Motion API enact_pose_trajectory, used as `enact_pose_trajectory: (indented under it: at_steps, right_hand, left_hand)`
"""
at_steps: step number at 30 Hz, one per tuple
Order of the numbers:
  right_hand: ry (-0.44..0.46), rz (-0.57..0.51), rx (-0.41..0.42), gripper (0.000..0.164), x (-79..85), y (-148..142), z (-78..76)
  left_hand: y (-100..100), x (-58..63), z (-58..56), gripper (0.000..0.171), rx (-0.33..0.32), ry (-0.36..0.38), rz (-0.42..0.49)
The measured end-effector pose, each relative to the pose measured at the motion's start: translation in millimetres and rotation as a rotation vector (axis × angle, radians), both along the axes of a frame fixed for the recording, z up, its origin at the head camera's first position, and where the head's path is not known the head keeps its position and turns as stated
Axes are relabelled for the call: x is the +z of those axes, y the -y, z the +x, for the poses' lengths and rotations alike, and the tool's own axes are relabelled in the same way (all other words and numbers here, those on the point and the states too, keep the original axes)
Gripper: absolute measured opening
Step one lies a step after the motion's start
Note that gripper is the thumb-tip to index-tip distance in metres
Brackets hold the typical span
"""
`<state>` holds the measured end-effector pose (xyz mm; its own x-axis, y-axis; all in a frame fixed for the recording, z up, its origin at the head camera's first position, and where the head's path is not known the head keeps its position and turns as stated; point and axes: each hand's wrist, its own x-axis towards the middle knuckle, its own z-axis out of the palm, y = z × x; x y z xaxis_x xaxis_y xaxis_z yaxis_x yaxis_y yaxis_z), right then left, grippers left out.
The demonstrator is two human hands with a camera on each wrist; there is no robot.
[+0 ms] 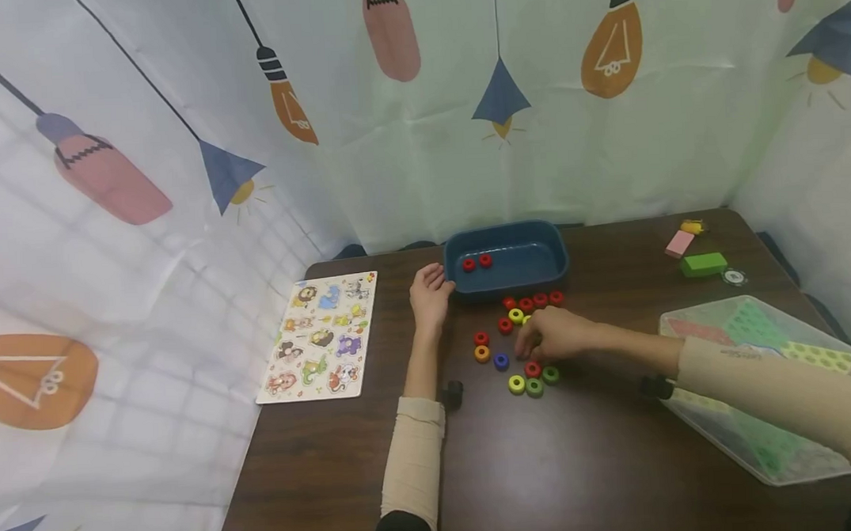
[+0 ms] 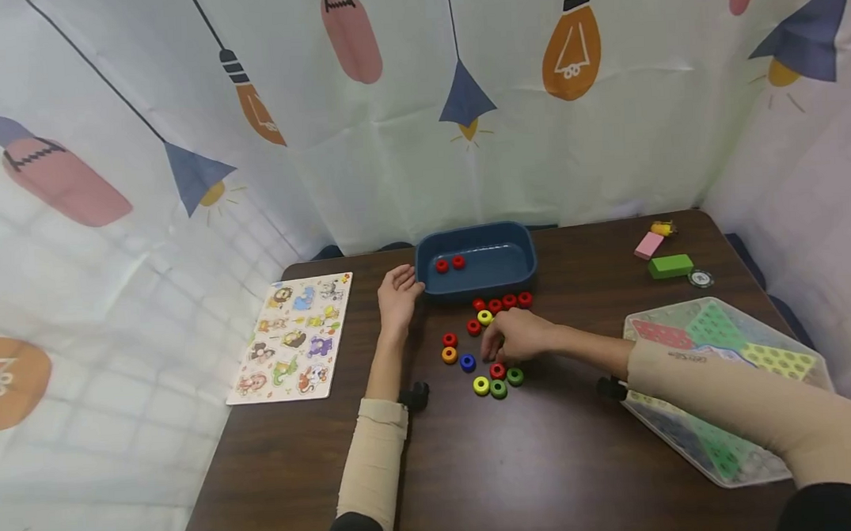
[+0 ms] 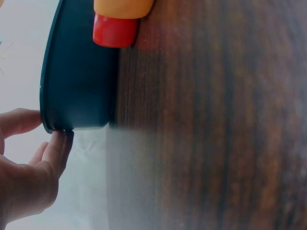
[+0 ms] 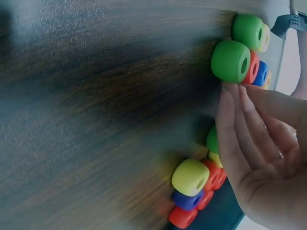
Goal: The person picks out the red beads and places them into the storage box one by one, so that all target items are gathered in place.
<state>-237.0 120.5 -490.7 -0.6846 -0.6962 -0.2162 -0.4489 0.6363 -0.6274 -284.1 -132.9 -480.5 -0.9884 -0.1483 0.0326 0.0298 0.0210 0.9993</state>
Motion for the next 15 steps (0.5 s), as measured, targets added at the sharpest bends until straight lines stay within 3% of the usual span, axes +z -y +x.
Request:
enact_pose_trajectory:
  at_steps: [8, 15]
  right_hand:
    - [0.230, -0.096, -0.035, 0.019, -0.8, 3.5, 1.6]
    - [0.292, -0.152, -0.062, 0.020, -7.0, 5.5, 5.9]
  left_hand:
    - [3.5, -25.4, -17.1, 0.051, 0.055, -0.020, -0.016]
    - [-0.7, -36.0, -17.8, 0.049, 0.083, -0.039, -0.037]
